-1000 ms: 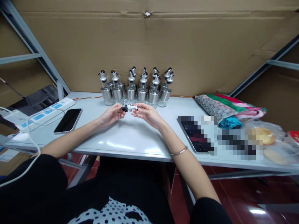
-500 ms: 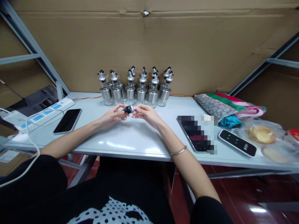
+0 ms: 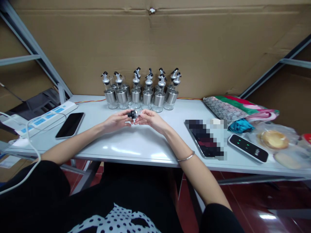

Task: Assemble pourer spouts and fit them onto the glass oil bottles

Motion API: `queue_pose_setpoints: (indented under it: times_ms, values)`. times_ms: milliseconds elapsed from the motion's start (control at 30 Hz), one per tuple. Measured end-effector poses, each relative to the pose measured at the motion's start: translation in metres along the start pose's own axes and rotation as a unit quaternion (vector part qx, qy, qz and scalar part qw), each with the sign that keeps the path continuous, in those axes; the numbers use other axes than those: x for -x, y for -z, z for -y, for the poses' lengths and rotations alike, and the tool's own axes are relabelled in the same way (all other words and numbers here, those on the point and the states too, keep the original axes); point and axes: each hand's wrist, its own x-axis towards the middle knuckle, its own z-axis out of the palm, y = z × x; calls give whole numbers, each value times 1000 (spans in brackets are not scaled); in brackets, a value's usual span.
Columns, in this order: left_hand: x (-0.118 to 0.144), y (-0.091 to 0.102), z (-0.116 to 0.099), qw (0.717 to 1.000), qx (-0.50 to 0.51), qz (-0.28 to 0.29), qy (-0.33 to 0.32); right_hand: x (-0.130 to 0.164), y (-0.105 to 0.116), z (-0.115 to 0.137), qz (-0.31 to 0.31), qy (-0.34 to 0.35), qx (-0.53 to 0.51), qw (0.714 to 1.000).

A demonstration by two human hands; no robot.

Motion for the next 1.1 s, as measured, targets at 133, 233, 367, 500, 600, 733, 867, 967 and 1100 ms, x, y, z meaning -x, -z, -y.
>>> queue_pose_setpoints:
  times_ms: [133,233,367,500,600,733,867,967,1100]
  values:
    - [-1,1,0,1000,-6,2,-3,-1,-2,-1,-16,22,20,999]
    - [-1,2,1,1000,-13,0,-12,-3,-2,-2,-33,43,42,998]
    - [-1,3,4,999,-28,-13,-11,-4,0,-2,-40,41,73,996]
    - [-1,2,5,998,-50,-19,-12,-3,2,-1,-36,34,70,996]
    - [0,0,4,999,-49,-18,-9,-2,2,-1,-23,24,72,997]
    - [1,-2,2,999,-37,-18,1,-2,1,-2,-12,20,74,997]
    - [1,-2,3,999,-31,-22,1,-5,-1,-6,-17,40,75,996]
    - [-1,-1,6,999,-24,-29,-7,-7,-3,-7,-23,49,80,995]
    - [-3,-3,12,999,-12,-34,-20,-6,-5,-6,-30,51,80,995]
